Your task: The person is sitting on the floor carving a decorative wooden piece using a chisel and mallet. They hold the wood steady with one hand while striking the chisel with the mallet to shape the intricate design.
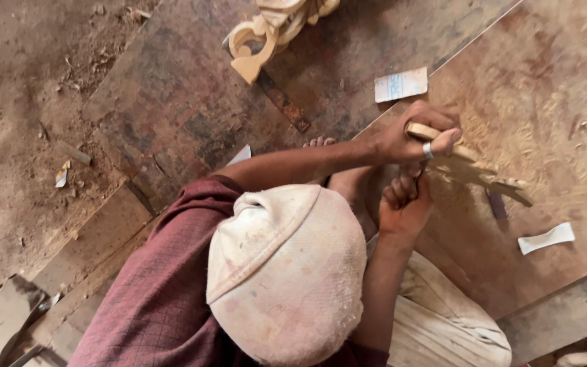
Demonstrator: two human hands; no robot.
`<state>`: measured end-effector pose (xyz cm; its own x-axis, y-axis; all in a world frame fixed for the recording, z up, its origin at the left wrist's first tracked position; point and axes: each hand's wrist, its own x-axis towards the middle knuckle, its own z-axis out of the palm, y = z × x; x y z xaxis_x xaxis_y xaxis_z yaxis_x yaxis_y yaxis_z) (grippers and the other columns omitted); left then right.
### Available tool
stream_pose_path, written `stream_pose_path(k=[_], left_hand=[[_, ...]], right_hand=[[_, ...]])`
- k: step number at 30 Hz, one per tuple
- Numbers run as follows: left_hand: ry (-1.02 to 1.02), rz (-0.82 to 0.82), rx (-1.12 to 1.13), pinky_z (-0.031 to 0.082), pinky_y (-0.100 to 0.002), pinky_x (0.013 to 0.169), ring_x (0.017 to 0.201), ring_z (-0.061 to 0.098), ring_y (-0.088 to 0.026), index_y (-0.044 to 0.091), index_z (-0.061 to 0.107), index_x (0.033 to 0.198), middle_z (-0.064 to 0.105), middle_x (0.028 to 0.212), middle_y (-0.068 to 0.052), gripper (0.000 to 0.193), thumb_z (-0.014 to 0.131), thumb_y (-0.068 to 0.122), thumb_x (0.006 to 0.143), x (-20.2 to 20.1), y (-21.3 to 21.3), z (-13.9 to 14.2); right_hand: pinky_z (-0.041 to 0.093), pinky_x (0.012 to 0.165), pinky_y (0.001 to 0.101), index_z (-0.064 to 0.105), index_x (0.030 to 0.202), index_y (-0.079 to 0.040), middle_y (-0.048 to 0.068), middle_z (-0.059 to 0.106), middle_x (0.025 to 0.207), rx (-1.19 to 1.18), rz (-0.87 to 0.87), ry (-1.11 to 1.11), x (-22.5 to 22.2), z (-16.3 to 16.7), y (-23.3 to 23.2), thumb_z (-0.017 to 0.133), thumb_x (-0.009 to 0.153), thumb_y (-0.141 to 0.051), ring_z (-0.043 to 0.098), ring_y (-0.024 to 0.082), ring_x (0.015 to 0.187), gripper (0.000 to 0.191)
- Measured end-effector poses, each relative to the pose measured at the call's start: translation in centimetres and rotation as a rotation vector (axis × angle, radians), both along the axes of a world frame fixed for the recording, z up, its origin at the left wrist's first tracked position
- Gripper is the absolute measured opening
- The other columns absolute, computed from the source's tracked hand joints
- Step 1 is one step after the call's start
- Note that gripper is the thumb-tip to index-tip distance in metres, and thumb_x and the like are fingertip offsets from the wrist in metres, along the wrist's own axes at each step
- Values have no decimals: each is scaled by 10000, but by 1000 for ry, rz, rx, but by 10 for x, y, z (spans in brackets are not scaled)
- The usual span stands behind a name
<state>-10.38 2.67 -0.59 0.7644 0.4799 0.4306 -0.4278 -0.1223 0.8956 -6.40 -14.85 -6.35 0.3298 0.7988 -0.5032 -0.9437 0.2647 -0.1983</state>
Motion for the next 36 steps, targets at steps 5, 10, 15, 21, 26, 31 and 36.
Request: stream_pose_path(k=[5, 10, 15, 21, 26, 31, 36], left_hand=[[15, 103, 27, 479, -316, 554, 624, 559, -142, 16, 655, 725, 638, 728, -45, 311, 575, 186, 972, 1, 4, -2], [56, 17, 25, 456, -342, 566, 605, 556, -147, -8, 637, 761, 614, 724, -50, 329, 584, 207, 1005, 1, 2, -10], [-5, 40, 21, 465, -304, 547, 623, 563, -127, 31, 661, 750, 638, 747, -34, 286, 594, 191, 977, 4, -4, -10], [86, -122, -175, 495, -313, 668, 792, 585, -105, -7, 687, 977, 641, 880, -38, 178, 658, 165, 1015, -12, -5, -5], [74, -45, 225, 476, -300, 731, 808, 585, -80, 6, 592, 911, 579, 878, -58, 285, 559, 111, 1174, -15, -7, 2], [149, -32, -53, 512, -268, 651, 749, 613, -78, 9, 649, 962, 640, 848, -21, 212, 585, 117, 1133, -15, -11, -7], [242, -62, -92, 540, -257, 624, 704, 647, -59, 40, 707, 927, 676, 776, 10, 245, 615, 150, 1125, -15, -17, -19]], right_hand=[[194, 490, 235, 548, 1009, -98, -57, 296, 681, 71, 45, -64, -3, 3, 3, 409, 1165, -193, 214, 61, 543, 230], [190, 444, 203, 570, 1038, -66, -63, 295, 637, 0, -18, 12, -3, -2, -3, 393, 1129, -260, 214, 45, 499, 278], [212, 489, 231, 572, 1043, -91, -55, 297, 677, 69, -17, 27, -5, -9, -8, 393, 1156, -216, 231, 65, 534, 246], [250, 583, 273, 584, 951, -114, -40, 296, 703, 307, 6, 36, -11, -20, -14, 409, 1161, -227, 264, 95, 624, 296], [221, 496, 244, 616, 1082, -67, -51, 306, 666, 35, -137, -40, -17, -21, -23, 418, 1117, -221, 237, 79, 558, 254], [204, 489, 247, 606, 1110, -86, -54, 295, 670, -36, -120, -66, -20, -10, -9, 409, 1141, -222, 232, 71, 540, 241], [205, 495, 251, 567, 1001, -106, -63, 278, 676, 67, -183, 12, -25, 5, -3, 400, 1148, -218, 222, 70, 564, 249]])
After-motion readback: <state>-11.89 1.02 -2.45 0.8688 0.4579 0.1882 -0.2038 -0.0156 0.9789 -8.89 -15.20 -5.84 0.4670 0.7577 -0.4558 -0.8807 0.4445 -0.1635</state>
